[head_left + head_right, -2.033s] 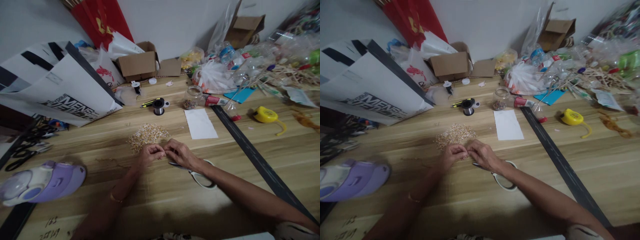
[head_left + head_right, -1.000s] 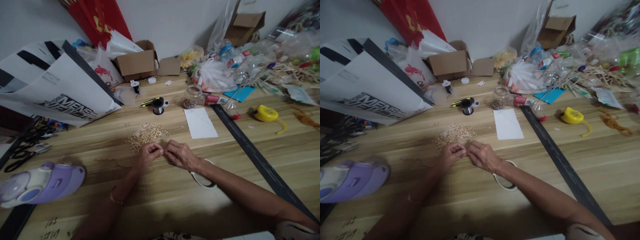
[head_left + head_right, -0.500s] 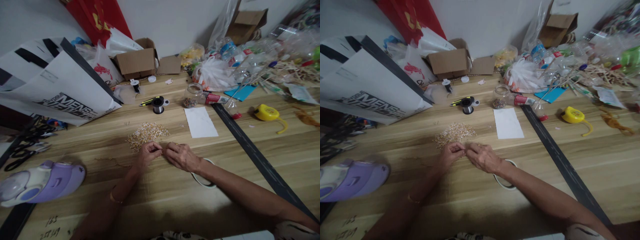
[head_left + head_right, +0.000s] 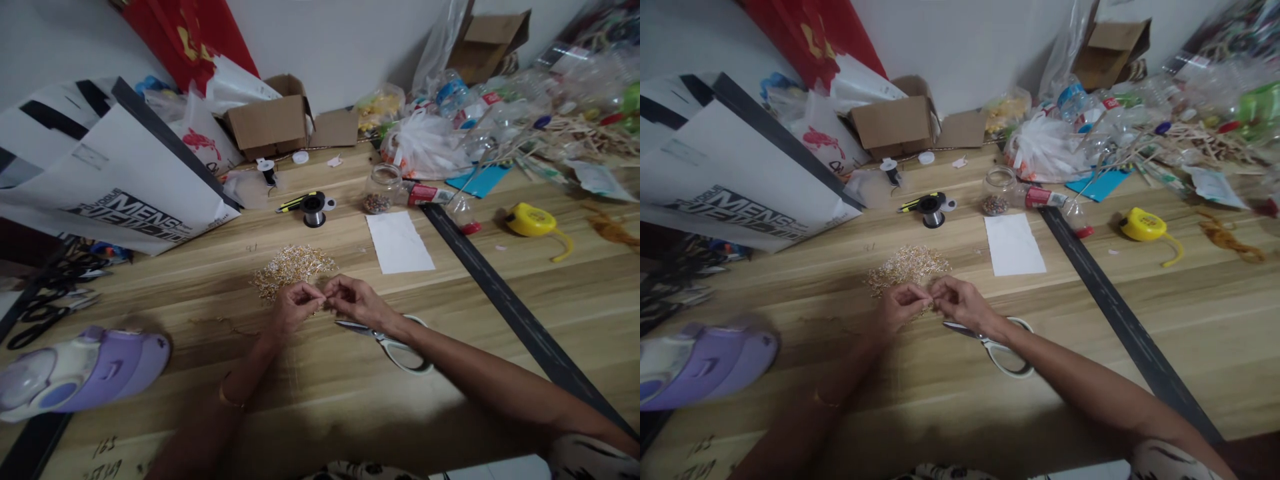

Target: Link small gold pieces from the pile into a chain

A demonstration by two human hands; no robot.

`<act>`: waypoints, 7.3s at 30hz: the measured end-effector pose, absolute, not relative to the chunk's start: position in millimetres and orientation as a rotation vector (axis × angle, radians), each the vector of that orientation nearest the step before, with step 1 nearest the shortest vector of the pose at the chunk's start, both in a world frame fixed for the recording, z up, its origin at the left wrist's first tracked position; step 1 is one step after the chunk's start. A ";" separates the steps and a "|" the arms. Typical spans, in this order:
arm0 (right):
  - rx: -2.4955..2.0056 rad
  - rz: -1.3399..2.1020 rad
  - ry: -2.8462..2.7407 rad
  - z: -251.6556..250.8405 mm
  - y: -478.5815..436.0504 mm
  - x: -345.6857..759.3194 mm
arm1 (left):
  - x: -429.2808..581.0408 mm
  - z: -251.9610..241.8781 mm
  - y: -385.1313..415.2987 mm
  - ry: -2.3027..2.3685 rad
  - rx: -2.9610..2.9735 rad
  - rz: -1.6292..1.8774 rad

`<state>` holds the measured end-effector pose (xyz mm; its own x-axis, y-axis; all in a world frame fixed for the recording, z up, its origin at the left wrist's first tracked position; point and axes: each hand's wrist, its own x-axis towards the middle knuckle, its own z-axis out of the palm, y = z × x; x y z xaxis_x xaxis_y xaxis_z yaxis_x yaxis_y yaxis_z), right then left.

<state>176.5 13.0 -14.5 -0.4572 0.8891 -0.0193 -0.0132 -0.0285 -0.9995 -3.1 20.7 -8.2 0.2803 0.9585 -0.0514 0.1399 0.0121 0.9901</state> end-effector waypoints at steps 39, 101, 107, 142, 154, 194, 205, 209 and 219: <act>-0.958 1.690 -1.418 -13.7 12.8 176.6 | 5.1 -10.5 16.0 1.104 1.594 1.003; -1.018 1.363 -1.786 -19.4 16.5 183.1 | 2.7 -4.1 19.7 1.116 1.307 1.027; -1.031 1.048 -1.994 -12.9 13.0 184.6 | 1.9 -7.0 20.6 1.120 1.280 0.952; -0.795 0.558 -2.354 -15.0 8.2 184.5 | -0.6 -1.7 21.5 1.067 1.192 0.743; -0.780 0.406 -2.420 -16.2 8.7 186.3 | -4.9 -8.1 21.9 1.071 1.254 0.730; -0.901 0.312 -2.424 -20.3 6.9 186.3 | -1.5 -24.6 16.8 1.133 1.364 0.832; -0.942 0.610 -2.257 -13.4 6.1 184.6 | 0.8 -6.9 18.9 1.082 1.233 0.817; -0.958 0.753 -2.180 -9.4 5.8 183.3 | 1.4 -4.8 19.1 1.087 1.211 0.817; -0.959 0.794 -2.147 -12.0 7.5 183.2 | 0.0 -6.2 19.8 1.098 1.252 0.813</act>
